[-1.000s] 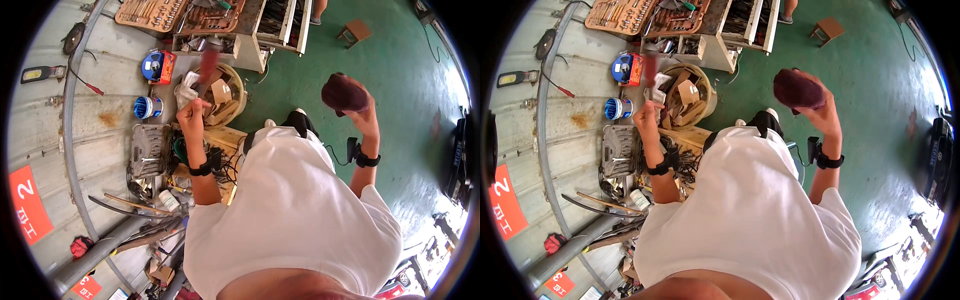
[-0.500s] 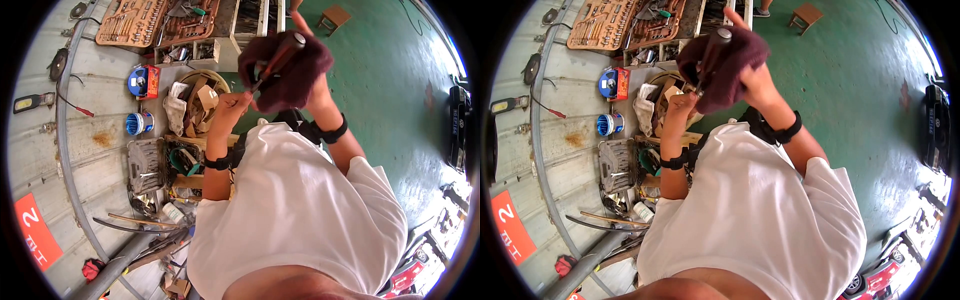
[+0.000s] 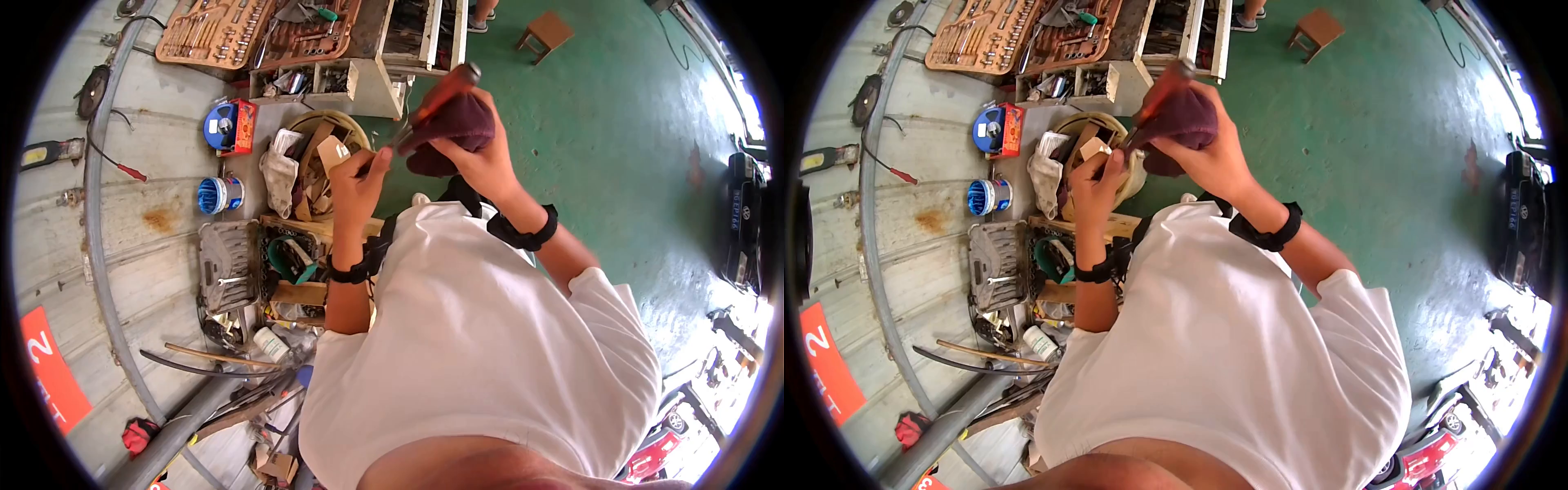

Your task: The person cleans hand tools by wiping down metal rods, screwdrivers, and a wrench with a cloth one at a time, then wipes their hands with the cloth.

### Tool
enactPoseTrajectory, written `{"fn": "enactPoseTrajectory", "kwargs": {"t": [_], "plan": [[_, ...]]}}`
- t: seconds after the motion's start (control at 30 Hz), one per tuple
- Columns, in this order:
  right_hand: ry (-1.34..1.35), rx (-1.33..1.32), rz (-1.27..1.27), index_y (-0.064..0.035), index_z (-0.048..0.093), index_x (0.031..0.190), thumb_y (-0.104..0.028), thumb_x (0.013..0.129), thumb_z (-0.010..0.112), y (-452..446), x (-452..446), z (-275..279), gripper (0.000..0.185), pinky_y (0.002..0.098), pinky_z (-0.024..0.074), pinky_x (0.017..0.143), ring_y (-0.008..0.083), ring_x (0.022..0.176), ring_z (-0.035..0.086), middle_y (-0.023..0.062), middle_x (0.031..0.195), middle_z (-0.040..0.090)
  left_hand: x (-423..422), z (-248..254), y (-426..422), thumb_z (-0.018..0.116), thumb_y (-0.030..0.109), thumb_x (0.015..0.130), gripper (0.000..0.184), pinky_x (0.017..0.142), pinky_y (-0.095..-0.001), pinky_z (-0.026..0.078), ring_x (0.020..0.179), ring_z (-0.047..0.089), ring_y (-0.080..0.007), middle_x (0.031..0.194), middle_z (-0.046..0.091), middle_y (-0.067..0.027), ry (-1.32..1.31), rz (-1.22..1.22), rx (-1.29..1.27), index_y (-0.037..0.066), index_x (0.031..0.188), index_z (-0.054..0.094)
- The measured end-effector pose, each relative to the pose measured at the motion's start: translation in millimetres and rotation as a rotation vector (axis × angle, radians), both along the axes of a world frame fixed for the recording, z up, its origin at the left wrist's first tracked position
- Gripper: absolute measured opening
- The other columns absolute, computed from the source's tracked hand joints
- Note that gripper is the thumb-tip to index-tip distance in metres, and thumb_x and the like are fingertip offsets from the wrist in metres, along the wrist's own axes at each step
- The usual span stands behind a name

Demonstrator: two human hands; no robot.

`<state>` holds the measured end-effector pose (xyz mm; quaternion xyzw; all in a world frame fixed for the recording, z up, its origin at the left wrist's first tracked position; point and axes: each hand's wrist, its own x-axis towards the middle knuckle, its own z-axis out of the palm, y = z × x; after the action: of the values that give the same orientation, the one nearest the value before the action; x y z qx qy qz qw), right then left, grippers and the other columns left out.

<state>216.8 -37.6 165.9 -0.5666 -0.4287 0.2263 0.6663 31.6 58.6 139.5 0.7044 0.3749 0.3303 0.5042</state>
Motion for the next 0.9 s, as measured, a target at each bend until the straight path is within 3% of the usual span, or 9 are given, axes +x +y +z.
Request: {"fn": "enactPoseTrajectory", "kwargs": {"t": [0.1,0.2,0.33,0.43,0.5,0.6,0.77,0.83,0.9], "plan": [[-0.026,0.05,-0.079,-0.009,0.046,0.137,-0.004,0.072,0.085,-7,16,15,0.076,0.037,0.048,0.099,0.021,0.113,0.06,0.0106,0.122,0.061,-14,2,4,0.073,0.027,0.091,0.033,0.049,-0.0254,0.033,0.054,0.04,-0.0044,0.055,0.051,-0.0014,0.092,0.001,0.128,-0.003,0.078,0.067],[-0.632,-0.012,-0.05,-0.0137,0.054,0.133,-0.007,0.066,0.085,-16,39,29,0.074,0.0431,0.0481,0.093,0.0377,0.108,0.056,0.0163,0.118,0.056,-26,2,9,0.076,0.029,0.088,0.031,0.046,-0.0282,0.033,0.046,0.041,-0.0113,0.052,0.05,-0.0044,0.145,0.022,0.238,0.0,0.079,0.069],[-0.836,-0.133,0.005,-0.0204,0.062,0.123,-0.01,0.067,0.082,-25,39,17,0.061,0.0422,0.047,0.084,0.0365,0.094,0.054,0.0143,0.102,0.053,-42,1,12,0.077,0.037,0.084,0.035,0.044,-0.0337,0.036,0.043,0.047,-0.0254,0.053,0.053,-0.0083,0.313,-0.011,0.51,0.004,0.074,0.069],[-1.016,-0.091,0.088,-0.0214,0.063,0.121,-0.008,0.065,0.08,-32,31,22,0.06,0.0422,0.047,0.083,0.0361,0.094,0.055,0.014,0.102,0.053,-44,5,8,0.076,0.041,0.084,0.039,0.044,-0.0359,0.038,0.046,0.053,-0.0295,0.055,0.057,-0.0086,0.379,-0.058,0.563,0.006,0.07,0.067],[-1.043,-0.094,0.148,-0.0216,0.064,0.118,-0.007,0.063,0.079,-33,22,22,0.059,0.0419,0.0485,0.08,0.0348,0.088,0.056,0.0113,0.096,0.054,-34,12,3,0.076,0.043,0.083,0.04,0.044,-0.0359,0.039,0.046,0.054,-0.0289,0.056,0.057,-0.0076,0.385,-0.101,0.632,0.007,0.068,0.066],[-1.093,-0.098,0.516,-0.0181,0.064,0.114,-0.01,0.065,0.078,-30,16,15,0.051,0.0413,0.0512,0.072,0.0316,0.075,0.059,0.0077,0.08,0.056,-28,18,1,0.077,0.043,0.081,0.039,0.045,-0.0362,0.041,0.05,0.057,-0.0291,0.058,0.058,-0.0076,0.431,-0.215,0.737,0.007,0.069,0.066],[-0.934,-0.274,0.465,-0.0139,0.065,0.112,-0.011,0.066,0.078,-48,55,21,0.048,0.0426,0.0513,0.073,0.0343,0.082,0.062,0.0115,0.088,0.063,-51,18,19,0.079,0.039,0.079,0.036,0.046,-0.035,0.042,0.051,0.057,-0.0289,0.06,0.06,-0.0082,0.459,-0.204,0.83,0.006,0.071,0.069],[-1.057,-0.397,0.257,-0.0127,0.065,0.111,-0.01,0.065,0.079,-60,72,20,0.048,0.0422,0.0511,0.073,0.0339,0.083,0.063,0.0113,0.088,0.064,-72,21,29,0.082,0.035,0.078,0.033,0.046,-0.0339,0.041,0.05,0.056,-0.0278,0.06,0.06,-0.0085,0.432,-0.141,0.712,0.005,0.073,0.069],[-0.999,-0.503,0.257,-0.0126,0.065,0.113,-0.011,0.065,0.082,-68,78,21,0.051,0.0415,0.0522,0.077,0.0346,0.086,0.063,0.0115,0.094,0.067,-82,19,32,0.081,0.037,0.078,0.035,0.046,-0.034,0.04,0.05,0.055,-0.0274,0.06,0.059,-0.008,0.385,-0.087,0.653,0.005,0.07,0.067]]}}
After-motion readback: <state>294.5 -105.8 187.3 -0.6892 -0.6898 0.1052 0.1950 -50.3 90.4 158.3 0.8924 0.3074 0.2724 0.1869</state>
